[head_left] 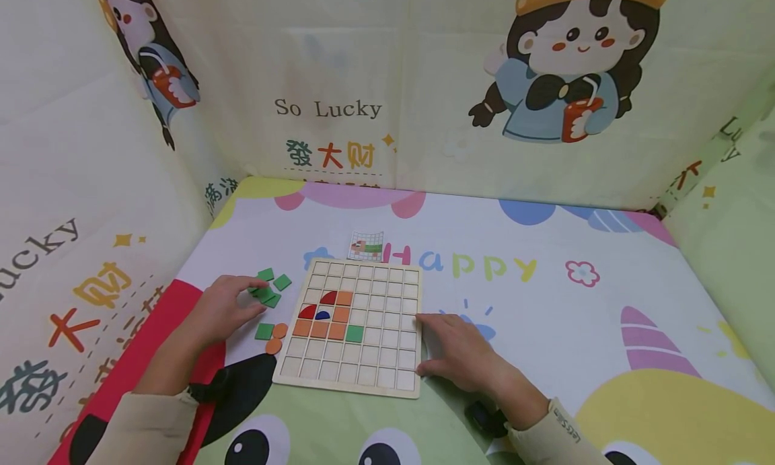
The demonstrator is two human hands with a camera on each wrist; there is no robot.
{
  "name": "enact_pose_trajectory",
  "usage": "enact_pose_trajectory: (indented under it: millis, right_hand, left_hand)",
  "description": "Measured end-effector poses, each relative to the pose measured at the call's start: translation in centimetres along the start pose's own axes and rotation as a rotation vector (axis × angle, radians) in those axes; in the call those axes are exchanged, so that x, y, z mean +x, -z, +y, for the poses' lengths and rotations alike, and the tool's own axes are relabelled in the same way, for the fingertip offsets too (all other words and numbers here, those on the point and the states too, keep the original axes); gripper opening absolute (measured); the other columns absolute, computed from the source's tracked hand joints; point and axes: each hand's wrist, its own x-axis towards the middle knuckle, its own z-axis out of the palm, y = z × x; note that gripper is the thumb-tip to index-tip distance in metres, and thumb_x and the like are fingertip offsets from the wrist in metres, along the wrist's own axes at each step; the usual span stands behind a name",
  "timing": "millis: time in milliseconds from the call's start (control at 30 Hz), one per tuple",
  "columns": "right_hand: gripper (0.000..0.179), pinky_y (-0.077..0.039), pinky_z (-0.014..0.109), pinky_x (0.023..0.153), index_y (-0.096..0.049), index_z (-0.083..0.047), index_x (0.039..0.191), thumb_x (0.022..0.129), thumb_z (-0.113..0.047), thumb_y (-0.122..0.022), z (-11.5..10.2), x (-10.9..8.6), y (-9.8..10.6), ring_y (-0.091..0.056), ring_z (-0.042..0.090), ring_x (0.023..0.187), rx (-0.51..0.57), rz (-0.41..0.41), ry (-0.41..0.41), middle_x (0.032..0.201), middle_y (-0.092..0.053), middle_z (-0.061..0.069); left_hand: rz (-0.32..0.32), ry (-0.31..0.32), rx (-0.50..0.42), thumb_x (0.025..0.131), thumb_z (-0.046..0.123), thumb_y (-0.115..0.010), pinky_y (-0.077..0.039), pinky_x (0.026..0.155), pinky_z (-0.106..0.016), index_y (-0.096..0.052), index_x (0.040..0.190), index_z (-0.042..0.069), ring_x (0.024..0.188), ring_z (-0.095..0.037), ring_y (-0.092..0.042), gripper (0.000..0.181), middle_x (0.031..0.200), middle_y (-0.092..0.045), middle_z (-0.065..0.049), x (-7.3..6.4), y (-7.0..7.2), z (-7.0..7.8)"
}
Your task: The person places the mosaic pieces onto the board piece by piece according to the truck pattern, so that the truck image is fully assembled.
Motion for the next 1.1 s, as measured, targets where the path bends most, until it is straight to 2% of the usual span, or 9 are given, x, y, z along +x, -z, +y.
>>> enact_pose_trajectory:
  millis: [467, 700, 900, 1100]
  right_hand:
    - [0.074, -0.043, 0.056, 0.097, -0.055, -0.004, 0.138, 0.076, -0.029, -0.087, 0.11, -0.06, -0.06, -0.053, 0.035, 0.122, 0.001, 0.011, 0.001, 0.134, -0.060, 0.011]
    - [0.074, -0.042, 0.056, 0.099, -0.054, -0.004, 0.138, 0.076, -0.029, -0.086, 0.09, -0.01, -0.10, -0.053, 0.035, 0.123, 0.001, 0.002, -0.004, 0.134, -0.059, 0.011]
    - [0.074, -0.042, 0.056, 0.099, -0.054, -0.004, 0.138, 0.076, -0.029, -0.086, 0.09, 0.02, -0.14, -0.053, 0.036, 0.123, 0.002, 0.000, -0.009, 0.134, -0.059, 0.011]
    - [0.075, -0.042, 0.057, 0.098, -0.054, -0.004, 0.139, 0.076, -0.029, -0.086, 0.09, 0.03, -0.11, -0.052, 0.036, 0.123, 0.006, -0.004, -0.013, 0.135, -0.059, 0.011]
  left_hand:
    - [0.003, 0.013, 0.036, 0.078, 0.014, -0.083, -0.056, 0.079, -0.055, -0.065, 0.125, -0.002, 0.117, -0.050, -0.045, 0.052, 0.124, -0.055, -0.030, 0.58, -0.55, -0.20]
    - [-0.011, 0.019, 0.022, 0.079, 0.013, -0.083, -0.058, 0.075, -0.052, -0.066, 0.123, -0.002, 0.116, -0.050, -0.045, 0.050, 0.122, -0.055, -0.030, 0.87, -0.69, -0.30]
    - [-0.023, 0.017, 0.015, 0.081, 0.012, -0.081, -0.057, 0.077, -0.052, -0.067, 0.121, -0.001, 0.115, -0.049, -0.045, 0.044, 0.120, -0.055, -0.029, 0.96, -0.70, -0.18]
    - [-0.008, 0.017, 0.005, 0.080, 0.011, -0.081, -0.058, 0.076, -0.051, -0.067, 0.121, -0.003, 0.114, -0.050, -0.045, 0.045, 0.120, -0.055, -0.029, 0.92, -0.69, -0.21]
